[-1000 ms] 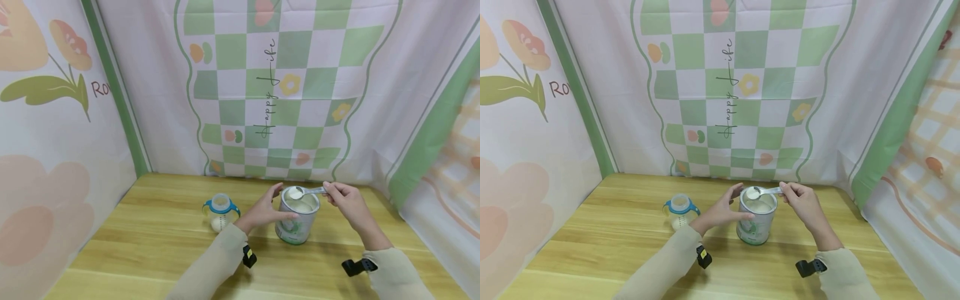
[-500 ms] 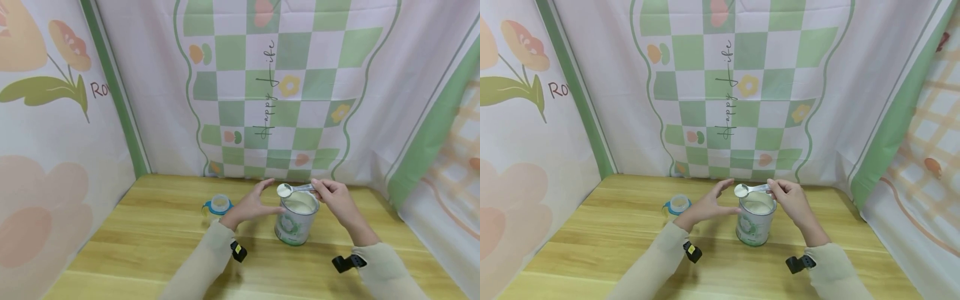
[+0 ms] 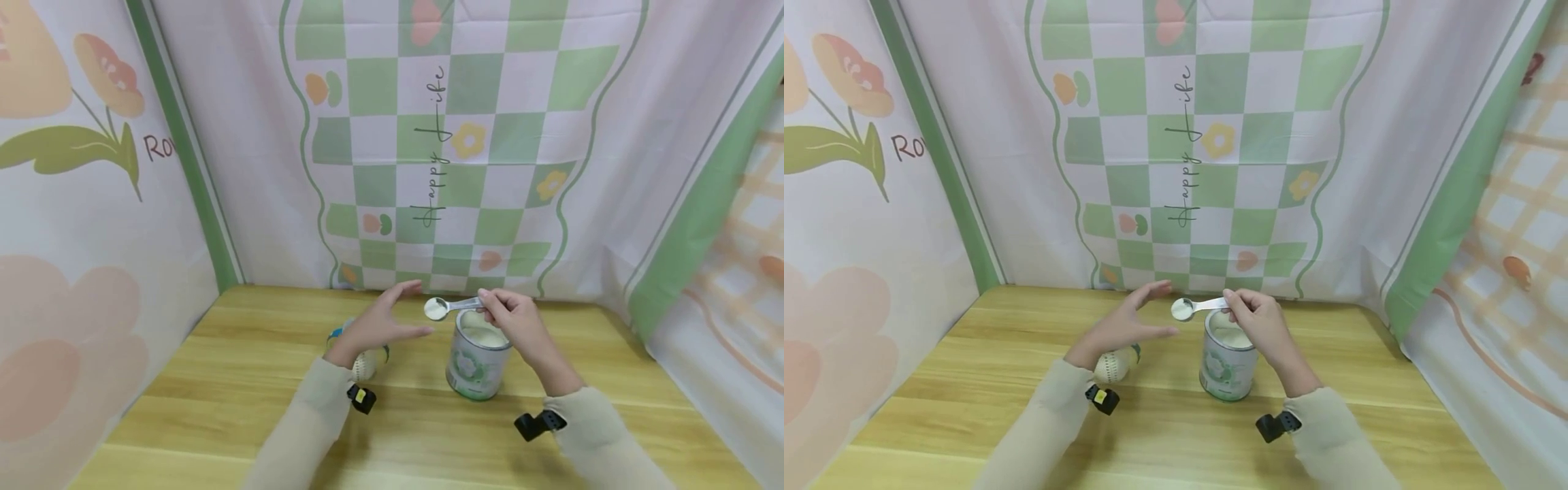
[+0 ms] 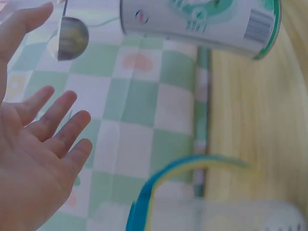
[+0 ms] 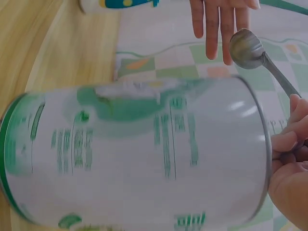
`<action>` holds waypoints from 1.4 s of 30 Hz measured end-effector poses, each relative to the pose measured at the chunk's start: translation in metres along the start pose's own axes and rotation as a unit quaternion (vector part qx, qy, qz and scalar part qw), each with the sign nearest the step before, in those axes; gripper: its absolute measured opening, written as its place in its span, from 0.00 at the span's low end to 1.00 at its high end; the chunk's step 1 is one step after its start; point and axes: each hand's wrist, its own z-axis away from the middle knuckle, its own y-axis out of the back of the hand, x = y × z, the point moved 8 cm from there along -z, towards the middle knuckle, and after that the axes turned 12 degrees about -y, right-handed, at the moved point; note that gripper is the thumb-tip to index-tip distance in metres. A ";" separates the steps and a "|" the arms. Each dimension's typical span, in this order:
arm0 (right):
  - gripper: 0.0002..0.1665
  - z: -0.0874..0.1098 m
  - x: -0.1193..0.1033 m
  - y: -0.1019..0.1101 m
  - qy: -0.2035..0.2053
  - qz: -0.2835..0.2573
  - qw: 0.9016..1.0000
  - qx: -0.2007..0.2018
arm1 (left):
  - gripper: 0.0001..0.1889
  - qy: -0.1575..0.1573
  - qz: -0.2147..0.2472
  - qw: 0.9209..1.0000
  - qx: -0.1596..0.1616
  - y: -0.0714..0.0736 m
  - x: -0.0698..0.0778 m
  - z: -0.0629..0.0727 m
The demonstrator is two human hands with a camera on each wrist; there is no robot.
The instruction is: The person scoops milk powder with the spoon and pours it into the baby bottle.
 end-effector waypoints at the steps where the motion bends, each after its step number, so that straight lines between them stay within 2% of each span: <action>1: 0.30 0.000 -0.001 -0.003 0.000 0.000 1.000 0.001 | 0.45 -0.002 -0.004 1.000 0.001 0.003 0.000 0.002; 8: 0.28 0.001 -0.013 -0.024 0.010 -0.005 1.000 -0.004 | 0.43 0.011 -0.042 0.999 0.013 0.022 -0.009 0.021; 15: 0.20 0.003 -0.027 -0.045 0.007 -0.006 1.000 -0.012 | 0.42 0.025 -0.074 0.997 0.016 0.031 -0.022 0.039; 22: 0.22 0.001 -0.032 -0.066 0.039 -0.022 0.999 -0.018 | 0.43 0.065 -0.056 0.995 0.040 0.041 -0.043 0.061; 27: 0.22 0.000 -0.037 -0.081 0.049 -0.013 0.999 -0.020 | 0.43 0.093 -0.031 0.993 0.063 0.046 -0.058 0.077; 31: 0.22 0.002 -0.042 -0.090 0.073 0.002 0.997 -0.019 | 0.41 0.114 -0.011 0.990 0.080 0.047 -0.070 0.088; 35: 0.22 0.003 -0.045 -0.098 0.096 0.015 0.995 -0.011 | 0.38 0.124 0.010 0.988 0.089 0.046 -0.079 0.094; 42: 0.22 0.002 -0.045 -0.110 0.097 0.027 0.995 -0.005 | 0.39 0.140 0.024 0.986 0.093 0.044 -0.087 0.099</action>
